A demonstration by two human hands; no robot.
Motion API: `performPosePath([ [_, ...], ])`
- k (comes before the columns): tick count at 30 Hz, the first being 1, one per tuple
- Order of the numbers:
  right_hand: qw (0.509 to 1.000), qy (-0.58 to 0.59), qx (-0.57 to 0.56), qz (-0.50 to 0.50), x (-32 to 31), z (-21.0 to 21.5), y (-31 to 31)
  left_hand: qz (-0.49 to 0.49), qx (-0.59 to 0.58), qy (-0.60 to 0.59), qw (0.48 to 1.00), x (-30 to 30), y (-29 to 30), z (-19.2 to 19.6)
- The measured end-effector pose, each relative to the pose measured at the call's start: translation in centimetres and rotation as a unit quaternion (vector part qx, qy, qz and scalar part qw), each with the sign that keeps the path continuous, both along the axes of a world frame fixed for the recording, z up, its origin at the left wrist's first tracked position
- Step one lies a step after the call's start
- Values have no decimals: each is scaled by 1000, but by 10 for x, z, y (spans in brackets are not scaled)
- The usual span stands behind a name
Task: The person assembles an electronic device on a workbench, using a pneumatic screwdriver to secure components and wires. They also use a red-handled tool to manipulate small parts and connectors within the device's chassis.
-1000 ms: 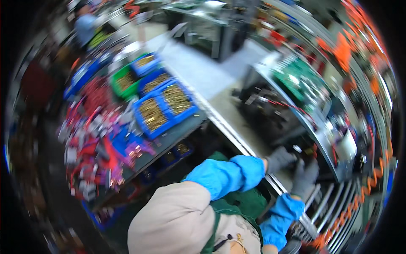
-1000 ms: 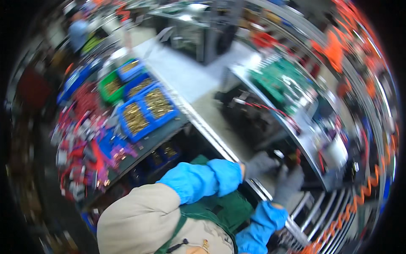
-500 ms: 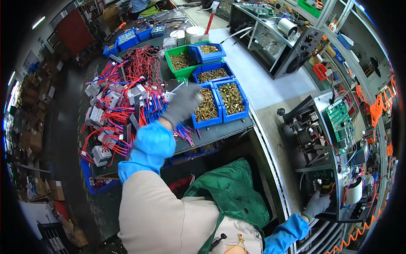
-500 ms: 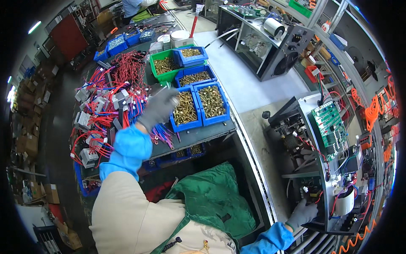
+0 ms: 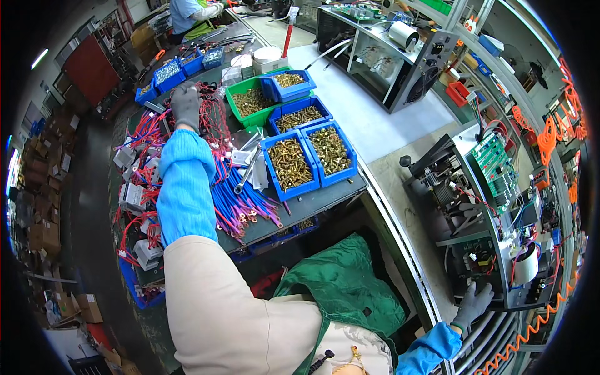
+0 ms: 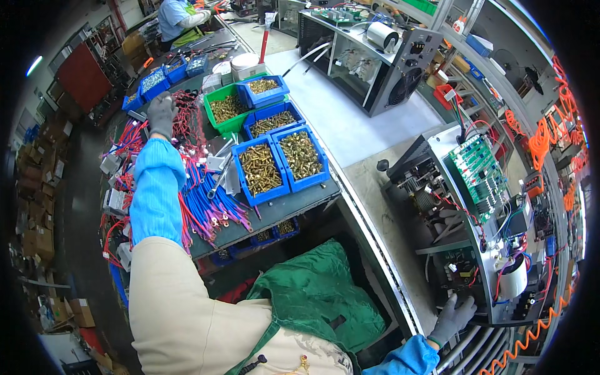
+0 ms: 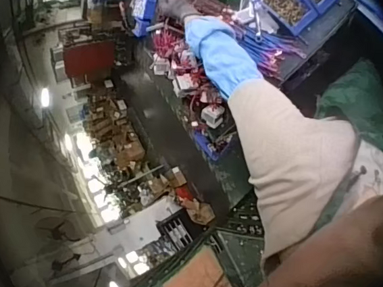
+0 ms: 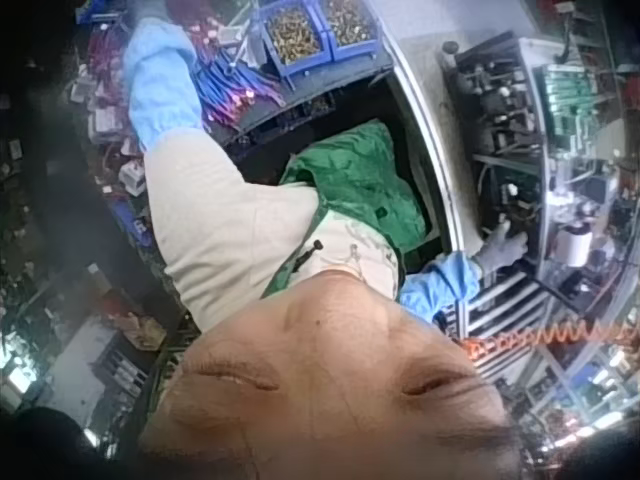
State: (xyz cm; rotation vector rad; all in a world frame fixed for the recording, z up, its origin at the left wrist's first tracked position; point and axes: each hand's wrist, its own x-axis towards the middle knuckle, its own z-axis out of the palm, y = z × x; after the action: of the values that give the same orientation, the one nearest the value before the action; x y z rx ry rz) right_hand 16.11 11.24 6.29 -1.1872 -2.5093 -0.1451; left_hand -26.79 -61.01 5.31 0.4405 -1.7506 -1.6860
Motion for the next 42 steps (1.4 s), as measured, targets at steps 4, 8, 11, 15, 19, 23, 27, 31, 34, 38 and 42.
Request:
performPosePath([
  [4, 1000, -4, -28, 11, 0, -2, -8, -7, -428, -250, 868, 23, 37, 15],
  [8, 999, 7, 3, 46, 5, -20, 10, -89, -504, -366, 777, 34, 77, -32],
  [11, 998, 17, 1, 65, 9, -11, 7, -26, -541, -436, 718, 29, 88, -54],
  [15, 996, 20, -30, 80, 17, -3, 1, 24, -479, -333, 812, 11, 62, -58],
  [19, 992, -4, -38, 117, 15, 0, -6, -31, -96, 55, 993, -7, 8, -24],
  [23, 988, 59, -45, 138, 14, 7, -7, 41, -200, 190, 960, 26, 10, 84],
  [27, 978, 115, -1, 174, 11, 5, -10, -116, -8, 281, 953, 71, 45, 125],
  [31, 974, 97, -13, 203, -3, 9, -25, -232, 63, 298, 924, 86, 47, 127],
  [34, 973, 94, -41, 206, 0, 14, -35, -268, 94, 324, 902, 99, 60, 134],
  [38, 972, 119, -59, 195, 11, 10, -36, -445, 68, 365, 815, 125, 93, 173],
  [42, 929, 189, -167, 270, -8, 10, -63, -550, 53, 314, 772, 167, 165, 201],
])
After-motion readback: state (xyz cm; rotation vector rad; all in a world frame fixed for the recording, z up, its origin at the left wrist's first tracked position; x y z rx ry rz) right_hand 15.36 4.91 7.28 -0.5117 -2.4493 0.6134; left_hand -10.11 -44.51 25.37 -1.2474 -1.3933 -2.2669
